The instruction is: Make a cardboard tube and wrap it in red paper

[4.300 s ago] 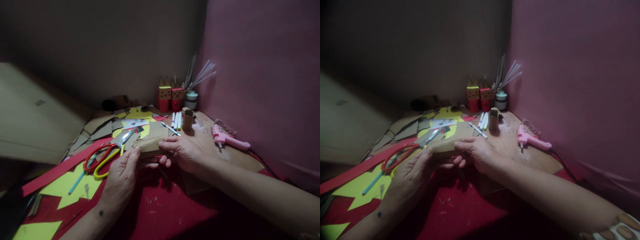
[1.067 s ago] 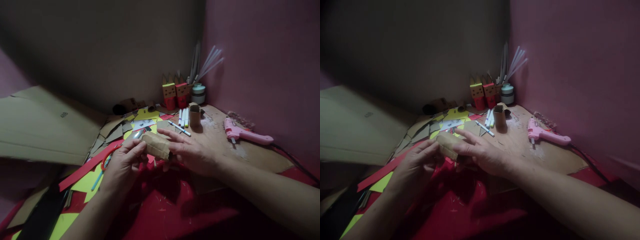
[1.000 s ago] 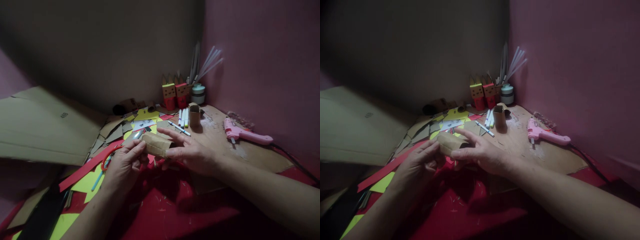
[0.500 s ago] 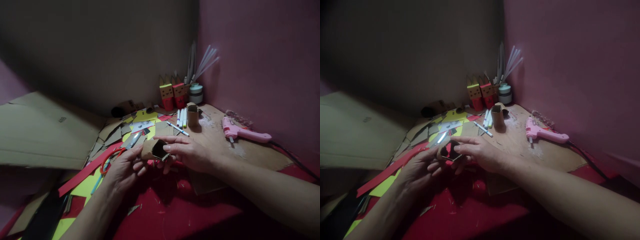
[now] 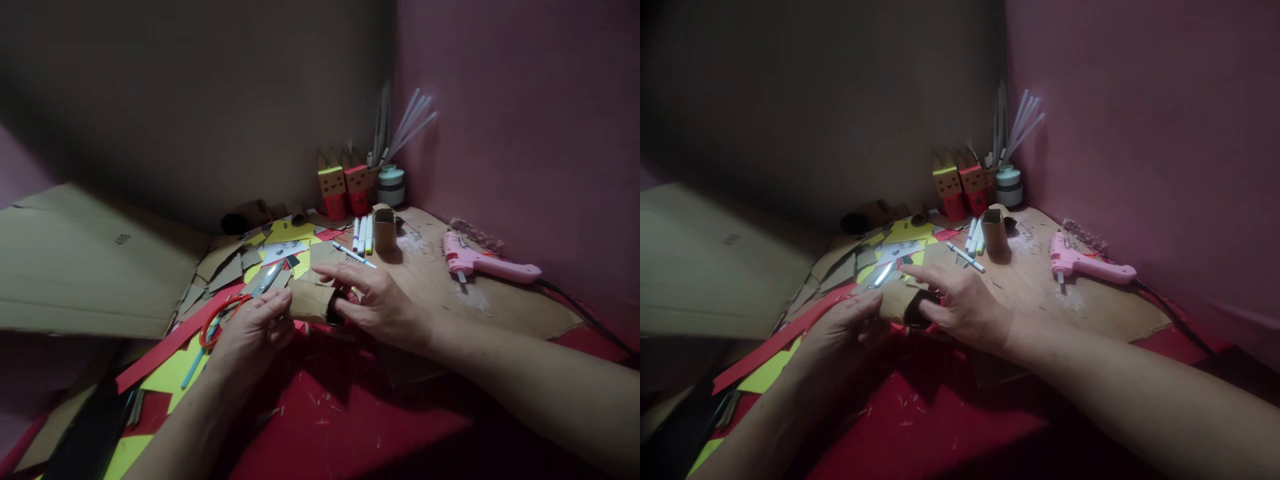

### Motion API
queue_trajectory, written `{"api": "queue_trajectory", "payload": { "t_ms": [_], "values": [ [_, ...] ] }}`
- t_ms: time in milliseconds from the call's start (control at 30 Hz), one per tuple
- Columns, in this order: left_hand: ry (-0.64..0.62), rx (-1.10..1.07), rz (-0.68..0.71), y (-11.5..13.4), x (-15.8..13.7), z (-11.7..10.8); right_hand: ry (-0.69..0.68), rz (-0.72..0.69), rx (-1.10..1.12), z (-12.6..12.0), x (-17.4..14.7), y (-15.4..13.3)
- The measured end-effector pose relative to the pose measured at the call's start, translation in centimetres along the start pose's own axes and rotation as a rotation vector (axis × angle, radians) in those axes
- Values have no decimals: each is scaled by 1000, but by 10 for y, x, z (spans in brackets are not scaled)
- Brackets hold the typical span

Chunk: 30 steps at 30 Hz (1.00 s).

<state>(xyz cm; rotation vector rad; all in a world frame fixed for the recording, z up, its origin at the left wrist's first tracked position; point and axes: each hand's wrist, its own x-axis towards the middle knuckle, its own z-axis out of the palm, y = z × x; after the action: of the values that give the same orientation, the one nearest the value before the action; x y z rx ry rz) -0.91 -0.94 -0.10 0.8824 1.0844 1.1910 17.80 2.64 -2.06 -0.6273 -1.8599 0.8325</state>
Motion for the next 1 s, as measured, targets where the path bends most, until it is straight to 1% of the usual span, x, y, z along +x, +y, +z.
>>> {"api": "queue_trajectory", "payload": {
  "t_ms": [33, 67, 100, 167, 233, 300, 467, 567, 700, 867, 1000],
  "values": [
    [-41, 23, -4, 0, -1, 1, 0, -111, -129, 0, -1, 2],
    [-76, 42, -15, 0, -2, 2, -10, -192, -222, 0, -1, 3],
    [-97, 56, -27, 0, -2, 2, -24, -241, -280, 0, -2, 5],
    [-98, 78, -43, -1, 0, 1, -36, -285, -322, 0, -2, 6],
    [-116, 81, -72, -3, 3, -2, -13, -307, -326, 1, -2, 7],
    [-142, 58, -121, -5, 7, -7, 10, -307, -319, 2, -3, 5],
    [-207, -23, -249, -11, 12, -14, -4, -211, -345, 2, -4, -1],
    [-200, -16, -283, -11, 12, -12, -17, -187, -371, 1, -4, -5],
    [-187, -22, -311, -11, 13, -10, 5, -213, -335, 2, -4, -9],
    [-265, -28, -340, -14, 15, -10, 24, -249, -325, 2, -6, -13],
    [-289, -39, -349, -15, 15, -10, 36, -255, -336, 2, -7, -13]
  ]
}}
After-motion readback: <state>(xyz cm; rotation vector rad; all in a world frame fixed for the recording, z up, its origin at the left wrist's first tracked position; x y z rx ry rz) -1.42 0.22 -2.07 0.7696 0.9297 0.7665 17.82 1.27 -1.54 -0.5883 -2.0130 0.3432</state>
